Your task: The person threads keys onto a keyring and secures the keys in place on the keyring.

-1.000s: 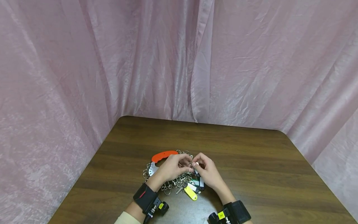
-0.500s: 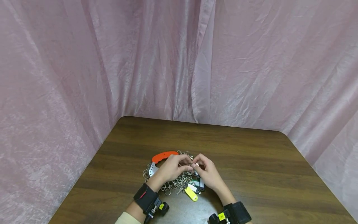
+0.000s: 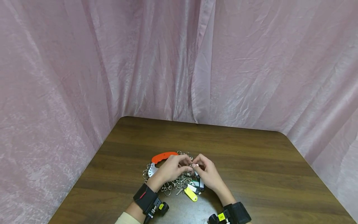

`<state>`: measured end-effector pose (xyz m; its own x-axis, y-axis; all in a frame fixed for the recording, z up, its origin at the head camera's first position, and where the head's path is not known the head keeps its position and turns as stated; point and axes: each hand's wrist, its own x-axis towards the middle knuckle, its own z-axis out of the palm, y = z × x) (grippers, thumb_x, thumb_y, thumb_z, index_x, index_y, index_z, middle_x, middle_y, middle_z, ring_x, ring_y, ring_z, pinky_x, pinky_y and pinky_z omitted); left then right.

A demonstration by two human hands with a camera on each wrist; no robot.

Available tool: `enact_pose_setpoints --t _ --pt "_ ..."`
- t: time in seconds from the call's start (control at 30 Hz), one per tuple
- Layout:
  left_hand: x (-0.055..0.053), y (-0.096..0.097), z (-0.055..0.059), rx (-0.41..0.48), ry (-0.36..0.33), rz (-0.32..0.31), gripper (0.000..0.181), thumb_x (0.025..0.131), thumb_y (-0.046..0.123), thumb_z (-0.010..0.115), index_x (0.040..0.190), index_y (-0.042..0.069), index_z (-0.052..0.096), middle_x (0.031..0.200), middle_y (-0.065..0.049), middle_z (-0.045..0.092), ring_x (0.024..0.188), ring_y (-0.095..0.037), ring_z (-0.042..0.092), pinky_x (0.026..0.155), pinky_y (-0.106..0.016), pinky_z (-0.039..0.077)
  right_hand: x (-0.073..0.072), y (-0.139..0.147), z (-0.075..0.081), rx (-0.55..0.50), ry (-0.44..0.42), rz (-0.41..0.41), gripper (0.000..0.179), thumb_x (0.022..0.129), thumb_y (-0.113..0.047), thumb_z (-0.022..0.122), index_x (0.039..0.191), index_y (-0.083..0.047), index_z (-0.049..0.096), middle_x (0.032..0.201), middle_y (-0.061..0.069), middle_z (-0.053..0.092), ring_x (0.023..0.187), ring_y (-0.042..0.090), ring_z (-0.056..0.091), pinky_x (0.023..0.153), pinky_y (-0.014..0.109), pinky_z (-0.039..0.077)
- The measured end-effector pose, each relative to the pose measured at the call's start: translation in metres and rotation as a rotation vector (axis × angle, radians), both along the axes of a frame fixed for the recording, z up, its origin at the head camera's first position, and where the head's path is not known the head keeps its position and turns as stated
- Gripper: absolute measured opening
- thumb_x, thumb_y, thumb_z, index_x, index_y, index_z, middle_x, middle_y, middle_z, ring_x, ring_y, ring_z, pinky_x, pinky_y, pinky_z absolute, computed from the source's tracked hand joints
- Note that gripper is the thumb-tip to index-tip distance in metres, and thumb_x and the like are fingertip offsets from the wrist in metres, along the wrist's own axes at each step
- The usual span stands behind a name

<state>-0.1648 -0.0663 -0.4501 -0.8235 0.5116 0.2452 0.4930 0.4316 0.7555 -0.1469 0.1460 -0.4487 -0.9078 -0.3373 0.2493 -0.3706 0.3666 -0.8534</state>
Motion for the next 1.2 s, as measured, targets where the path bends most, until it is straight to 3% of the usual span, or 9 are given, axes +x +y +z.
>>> enact_pose_setpoints --t 0.13,0.33,0.93,1.2 --pt "-0.0004 0.0004 0.0002 -0.011 -0.003 0.007 0.014 0.102 0.03 0.073 0.113 0.02 0.074 0.096 0.011 0.073 0.085 -0.006 0.068 0.076 -0.026 0.056 -0.0001 -0.0002 -0.0006 -0.004 0.001 -0.004 0.002 0.105 -0.005 0.063 0.104 -0.004 0.064 0.086 0.007 0.075 0.078 0.022 0.067 0.071 0.028 0.049" --pt "0.0001 0.0009 0.0004 -0.009 -0.048 0.023 0.023 0.095 0.035 0.081 0.114 0.025 0.072 0.095 0.015 0.07 0.086 -0.004 0.067 0.078 -0.027 0.056 -0.0005 -0.0007 -0.0019 -0.005 -0.006 -0.043 0.003 0.102 -0.001 0.065 0.105 -0.003 0.065 0.083 0.005 0.073 0.073 0.014 0.058 0.069 0.028 0.045" --pt "-0.0003 -0.0002 -0.0007 -0.011 -0.036 0.02 0.017 0.095 0.034 0.081 0.108 0.025 0.072 0.091 0.014 0.069 0.084 -0.006 0.067 0.077 -0.027 0.056 0.0009 -0.001 -0.0009 0.014 0.005 -0.012 0.003 0.102 -0.004 0.067 0.104 -0.004 0.066 0.08 0.007 0.071 0.071 0.012 0.056 0.066 0.027 0.045" --pt "-0.0006 0.0008 -0.0004 -0.011 -0.043 0.023 0.026 0.092 0.033 0.085 0.112 0.024 0.072 0.091 0.016 0.068 0.084 -0.004 0.066 0.077 -0.026 0.056 0.0008 -0.0013 0.0005 0.03 0.015 -0.042 0.004 0.101 -0.007 0.068 0.104 -0.006 0.065 0.075 0.002 0.067 0.07 0.013 0.054 0.068 0.028 0.043"
